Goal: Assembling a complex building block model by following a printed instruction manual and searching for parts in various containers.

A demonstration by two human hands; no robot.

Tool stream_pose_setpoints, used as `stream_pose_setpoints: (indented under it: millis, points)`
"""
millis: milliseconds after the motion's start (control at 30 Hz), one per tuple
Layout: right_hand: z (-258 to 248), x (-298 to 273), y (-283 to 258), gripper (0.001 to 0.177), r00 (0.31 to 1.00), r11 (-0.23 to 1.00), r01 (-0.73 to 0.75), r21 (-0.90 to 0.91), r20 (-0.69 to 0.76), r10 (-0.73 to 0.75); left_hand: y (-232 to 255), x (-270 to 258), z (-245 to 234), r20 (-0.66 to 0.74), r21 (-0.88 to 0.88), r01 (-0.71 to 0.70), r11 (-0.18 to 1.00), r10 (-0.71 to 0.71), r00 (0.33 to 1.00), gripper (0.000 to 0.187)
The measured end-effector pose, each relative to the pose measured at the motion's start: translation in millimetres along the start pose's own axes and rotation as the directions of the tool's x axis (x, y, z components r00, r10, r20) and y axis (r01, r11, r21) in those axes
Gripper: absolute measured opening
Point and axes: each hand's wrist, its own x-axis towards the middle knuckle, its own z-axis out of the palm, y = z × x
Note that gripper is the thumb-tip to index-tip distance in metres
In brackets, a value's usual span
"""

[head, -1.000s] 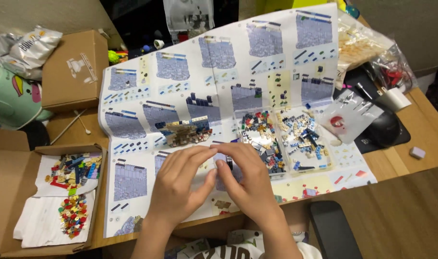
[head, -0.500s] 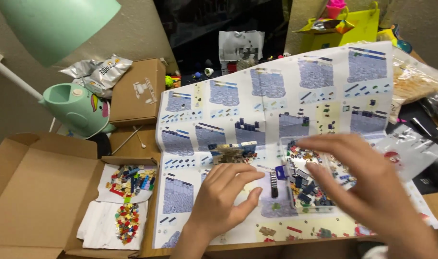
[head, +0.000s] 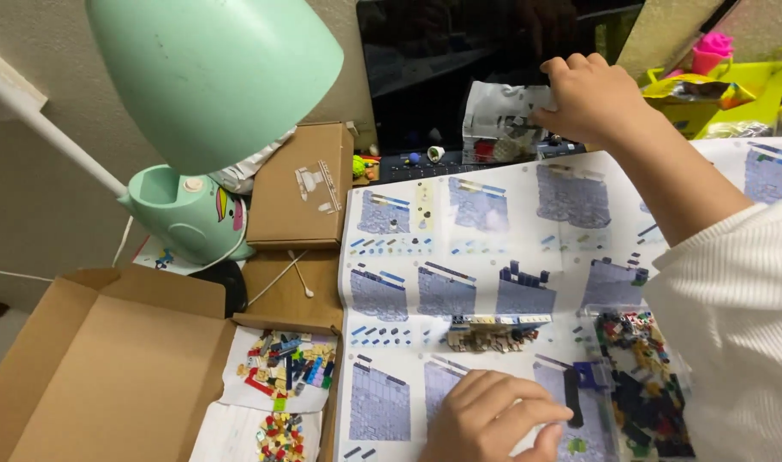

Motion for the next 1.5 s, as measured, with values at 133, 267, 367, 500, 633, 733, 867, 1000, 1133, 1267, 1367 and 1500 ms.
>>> stream_pose_setpoints:
  millis: [133,267,367,500,633,733,867,1000,1133,1267,1367,1500]
  points:
    - [19.1,19.0,14.7,0.035,0.996,0.994,0.042,-0.104,-0.076,-0.05,3.1,2.7,-4.3,-0.029,-0.039,0.076,0.996,-0.077,0.997,0.009]
    - [-36.9,8.2,20.5,0.029,0.995,0.987,0.103,0.123,-0.006,-0.103,-2.9,0.2,-2.2,-0.031,-0.051,0.081,0.995,-0.083,0.996,0.009]
    - [-67.0,-1.1,31.5,0.027,1.0,0.903,-0.016,0.43,0.003,0.016,-1.7,1.5,-1.6,-0.097,-0.066,0.046,0.997,-0.053,0.994,0.011]
    - [-67.0,-6.4,30.9,0.024,0.998,0.906,0.026,0.422,-0.055,-0.002,5.0,6.9,-7.0,-0.14,-0.045,0.054,0.998,-0.06,0.988,0.015]
    - [-69.2,-7.1,27.0,0.021,0.991,0.909,0.092,0.406,-0.129,-0.043,-1.7,2.4,-9.3,-0.09,-0.053,0.082,0.995,-0.087,0.992,0.02]
    - [-68.2,-11.1,25.6,0.019,0.984,0.91,0.125,0.396,-0.169,-0.062,-4.7,2.2,-7.5,-0.14,-0.04,0.033,0.999,-0.038,0.989,0.011]
    - [-69.2,-12.6,24.5,0.017,0.976,0.909,0.154,0.388,-0.201,-0.08,-5.8,0.7,-7.2,-0.147,-0.039,0.037,0.999,-0.042,0.988,0.01]
    - [-69.2,-13.7,21.7,0.014,0.962,0.901,0.211,0.378,-0.244,-0.123,-11.3,-3.2,-4.3,-0.168,-0.043,0.02,0.999,-0.027,0.985,0.008]
    - [-9.1,20.5,24.4,0.014,0.941,0.894,0.254,0.369,-0.307,-0.141,-12.3,-3.4,-5.2,-0.152,-0.052,-0.021,0.998,0.013,0.988,0.01]
    - [37.2,37.1,24.7,0.016,0.982,0.855,0.117,0.504,-0.186,-0.025,-11.1,-5.2,-2.8,-0.142,-0.019,-0.062,0.998,0.059,0.988,0.012]
    - [47.8,39.7,22.7,0.021,0.991,0.883,0.031,0.468,-0.129,0.033,-7.6,-6.5,-5.4,-0.134,-0.031,-0.046,0.998,0.042,0.99,0.013]
    - [48.5,36.1,22.3,0.034,0.979,0.95,-0.011,0.312,-0.19,0.074,-5.1,-9.7,-7.3,-0.095,-0.033,0.051,0.998,-0.054,0.994,0.016]
